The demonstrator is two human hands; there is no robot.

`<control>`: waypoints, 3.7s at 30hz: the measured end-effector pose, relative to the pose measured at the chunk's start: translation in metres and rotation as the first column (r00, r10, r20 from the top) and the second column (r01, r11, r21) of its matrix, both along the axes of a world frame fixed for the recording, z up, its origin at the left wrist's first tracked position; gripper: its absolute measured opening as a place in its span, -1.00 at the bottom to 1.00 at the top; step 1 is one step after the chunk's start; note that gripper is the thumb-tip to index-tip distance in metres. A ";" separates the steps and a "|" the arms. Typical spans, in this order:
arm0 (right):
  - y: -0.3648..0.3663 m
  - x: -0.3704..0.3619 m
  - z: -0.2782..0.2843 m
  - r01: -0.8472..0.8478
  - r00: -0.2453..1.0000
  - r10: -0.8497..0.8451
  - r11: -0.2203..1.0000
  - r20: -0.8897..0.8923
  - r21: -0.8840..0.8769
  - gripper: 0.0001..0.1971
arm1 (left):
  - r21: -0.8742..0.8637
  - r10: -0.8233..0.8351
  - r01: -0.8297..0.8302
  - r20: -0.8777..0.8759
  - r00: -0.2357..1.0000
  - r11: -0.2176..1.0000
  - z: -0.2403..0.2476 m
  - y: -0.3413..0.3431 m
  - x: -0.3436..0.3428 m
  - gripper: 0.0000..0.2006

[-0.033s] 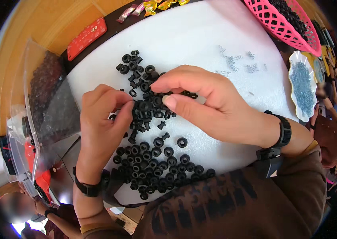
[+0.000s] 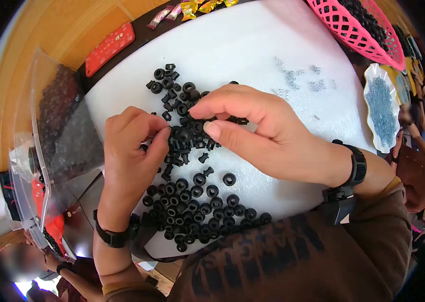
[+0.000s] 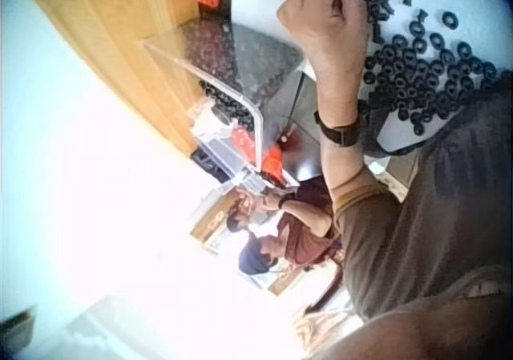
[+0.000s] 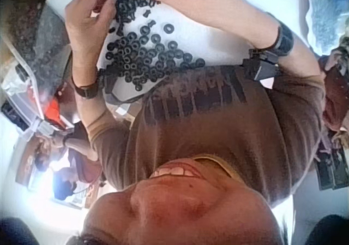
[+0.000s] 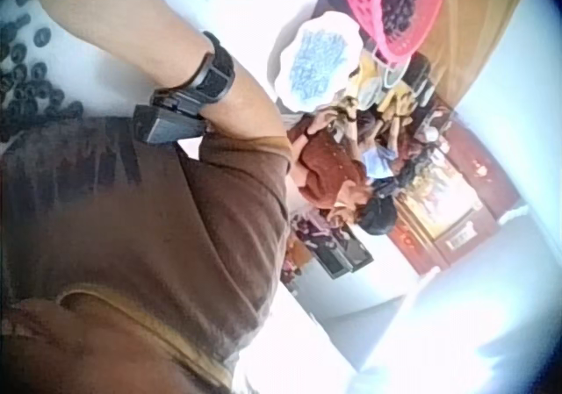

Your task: Assembling small black rubber gaskets into black plastic circular housings.

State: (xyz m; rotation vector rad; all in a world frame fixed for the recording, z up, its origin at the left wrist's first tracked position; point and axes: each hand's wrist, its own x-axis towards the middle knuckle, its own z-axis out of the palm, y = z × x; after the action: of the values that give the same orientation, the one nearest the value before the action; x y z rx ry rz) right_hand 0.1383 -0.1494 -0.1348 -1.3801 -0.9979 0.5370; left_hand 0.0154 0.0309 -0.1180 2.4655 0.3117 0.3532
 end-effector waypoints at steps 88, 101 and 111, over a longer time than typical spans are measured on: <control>-0.067 -0.018 0.017 -0.736 0.276 0.763 0.559 -0.584 0.383 -0.76 | 0.074 -0.213 0.206 0.105 0.971 0.976 0.085 -0.096 0.019 -0.87; -0.063 -0.020 0.005 -0.859 0.311 0.821 0.458 -0.479 0.228 -0.78 | 0.440 -0.553 0.550 -0.138 0.822 0.709 -0.002 -0.128 0.127 -0.69; -0.062 -0.012 -0.004 -0.863 0.282 0.823 0.442 -0.493 0.244 -0.74 | 0.501 -0.553 0.537 -0.133 0.822 0.678 0.012 -0.122 0.132 -0.78</control>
State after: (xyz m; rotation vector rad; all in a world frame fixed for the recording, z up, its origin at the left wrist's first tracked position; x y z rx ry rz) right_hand 0.1261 -0.2111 -0.1388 -0.5056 -1.1671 1.7184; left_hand 0.1470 -0.0907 -0.1065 2.9155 -0.6306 0.2263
